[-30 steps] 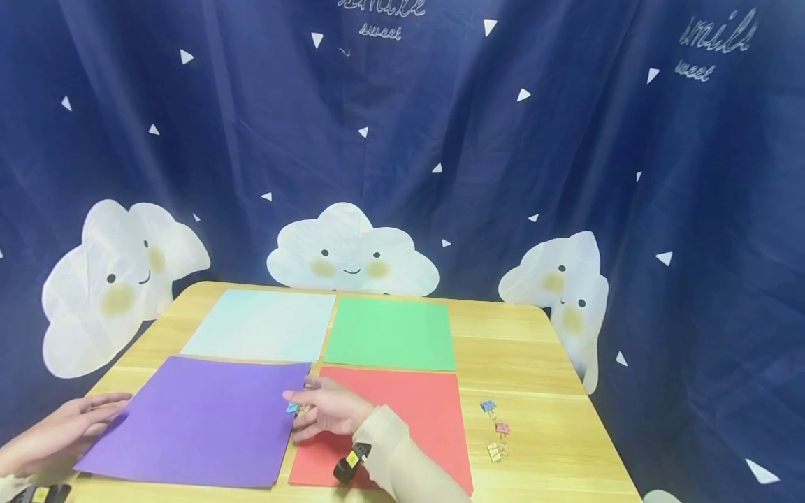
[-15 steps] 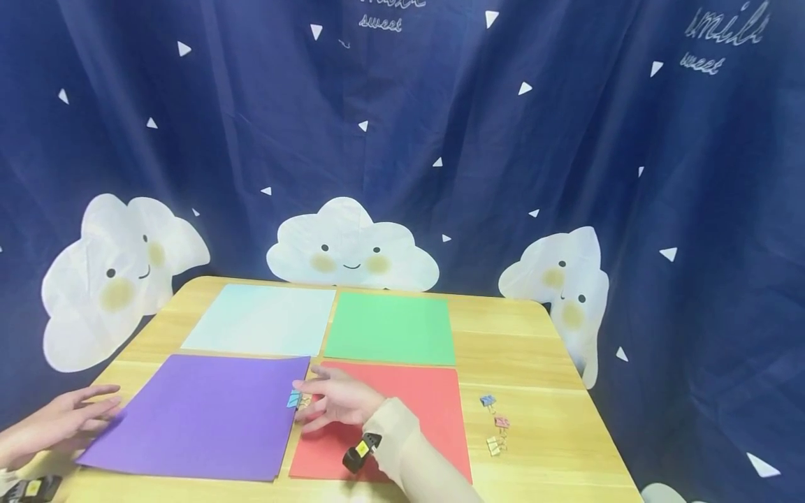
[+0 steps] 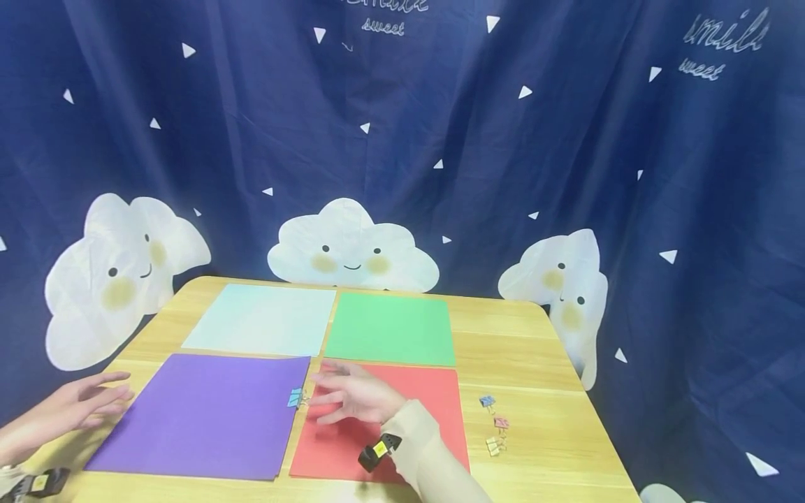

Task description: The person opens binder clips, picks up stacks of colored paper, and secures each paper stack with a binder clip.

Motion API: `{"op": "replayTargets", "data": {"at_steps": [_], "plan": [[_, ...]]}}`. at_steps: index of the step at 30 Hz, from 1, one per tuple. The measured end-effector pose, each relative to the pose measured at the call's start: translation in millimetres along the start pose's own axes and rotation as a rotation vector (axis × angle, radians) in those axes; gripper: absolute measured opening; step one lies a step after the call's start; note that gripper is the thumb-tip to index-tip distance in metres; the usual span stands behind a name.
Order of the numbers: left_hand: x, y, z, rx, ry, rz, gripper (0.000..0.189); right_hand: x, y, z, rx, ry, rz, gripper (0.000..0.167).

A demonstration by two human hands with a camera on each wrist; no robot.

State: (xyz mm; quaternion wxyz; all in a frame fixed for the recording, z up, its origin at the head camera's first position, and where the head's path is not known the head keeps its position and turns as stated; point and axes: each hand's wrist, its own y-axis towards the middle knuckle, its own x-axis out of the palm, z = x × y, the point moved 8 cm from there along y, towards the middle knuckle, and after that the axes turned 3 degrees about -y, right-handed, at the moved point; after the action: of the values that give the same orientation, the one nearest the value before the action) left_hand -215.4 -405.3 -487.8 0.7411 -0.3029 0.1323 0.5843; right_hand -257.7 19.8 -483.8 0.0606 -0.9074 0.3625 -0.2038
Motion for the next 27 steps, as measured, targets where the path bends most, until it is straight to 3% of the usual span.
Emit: {"op": "replayTargets", "data": {"at_steps": [8, 14, 18, 27], "plan": [[5.0, 3.4, 25.9, 0.115, 0.031, 0.121, 0.062, -22.9, -20.0, -13.8, -0.054, -0.085, 0.089, 0.069], [18.5, 9.4, 49.9, 0.21, -0.023, 0.158, 0.055, -43.1, -34.1, -21.8, -0.096, -0.192, 0.167, 0.056], [30.2, 16.9, 62.5, 0.231, -0.067, 0.168, 0.052, -54.3, -42.8, -25.3, -0.117, -0.24, 0.212, 0.051], [55.2, 33.0, 99.3, 0.311, -0.106, 0.18, 0.048, -81.4, -66.2, -30.6, -0.153, -0.346, 0.316, 0.056]]}}
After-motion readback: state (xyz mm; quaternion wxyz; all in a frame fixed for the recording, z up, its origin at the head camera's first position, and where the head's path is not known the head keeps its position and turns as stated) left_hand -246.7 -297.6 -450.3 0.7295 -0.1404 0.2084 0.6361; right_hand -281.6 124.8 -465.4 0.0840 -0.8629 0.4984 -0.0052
